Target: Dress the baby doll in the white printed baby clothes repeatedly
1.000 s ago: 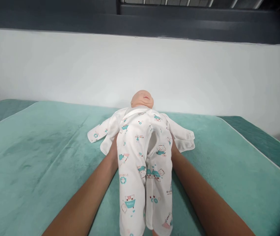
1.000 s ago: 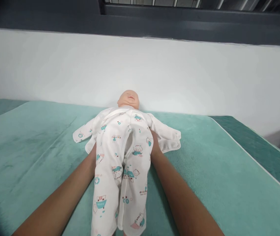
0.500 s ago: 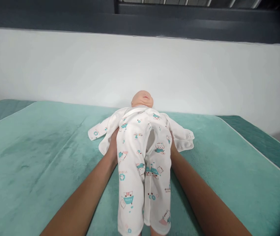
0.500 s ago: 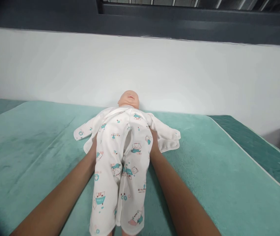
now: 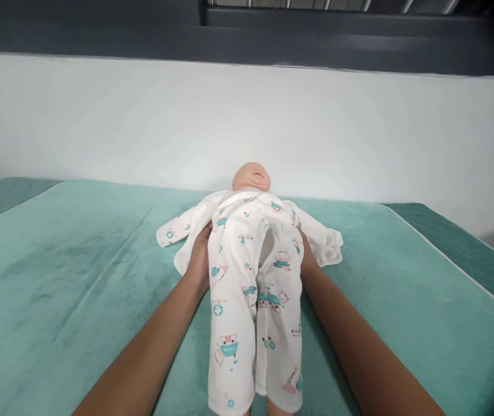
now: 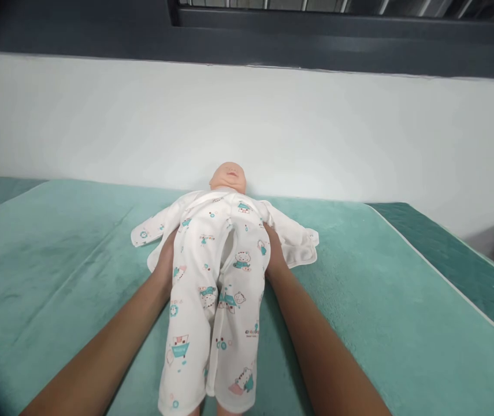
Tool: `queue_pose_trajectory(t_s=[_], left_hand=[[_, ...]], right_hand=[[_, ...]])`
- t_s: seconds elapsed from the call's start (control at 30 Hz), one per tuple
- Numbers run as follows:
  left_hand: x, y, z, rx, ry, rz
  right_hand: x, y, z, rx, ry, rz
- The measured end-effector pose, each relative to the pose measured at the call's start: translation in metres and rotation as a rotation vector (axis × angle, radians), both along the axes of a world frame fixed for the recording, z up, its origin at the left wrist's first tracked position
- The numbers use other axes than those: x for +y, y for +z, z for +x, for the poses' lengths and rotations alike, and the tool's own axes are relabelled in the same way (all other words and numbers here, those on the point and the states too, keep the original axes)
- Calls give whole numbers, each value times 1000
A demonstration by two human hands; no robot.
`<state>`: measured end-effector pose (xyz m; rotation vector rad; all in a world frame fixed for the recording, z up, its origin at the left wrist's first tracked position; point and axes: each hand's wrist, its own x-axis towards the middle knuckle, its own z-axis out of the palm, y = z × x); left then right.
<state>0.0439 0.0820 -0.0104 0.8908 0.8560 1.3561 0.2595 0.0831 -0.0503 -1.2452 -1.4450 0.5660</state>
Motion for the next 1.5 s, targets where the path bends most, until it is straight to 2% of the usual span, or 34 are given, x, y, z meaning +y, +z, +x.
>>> queue_pose_trajectory(t_s=[0.17, 0.3, 0.4, 0.73, 1.03, 1.2, 1.3, 1.4, 1.5], left_hand=[[5, -3, -5, 39, 43, 37], [9, -9, -7, 48, 32, 57], [9, -10, -6, 26, 19, 53], [16, -18, -8, -53, -11, 12], [16, -15, -5, -19, -45, 18], [21, -20, -9, -56, -176, -120], [22, -21, -9, -68, -209, -175], [14, -17, -7, -30, -127, -136], [-11, -9, -9, 119, 63, 6]], right_hand=[[-10, 12, 4, -22, 30, 7], [-9, 14, 9, -53, 98, -33], [-8, 13, 11, -102, 119, -7], [0, 2, 5, -212, -72, 13], [9, -11, 4, -160, -76, 22], [10, -10, 6, -174, -38, -17], [7, -7, 6, -169, 75, -15], [-1, 0, 2, -170, 169, -7], [-24, 9, -10, -125, 69, -35]])
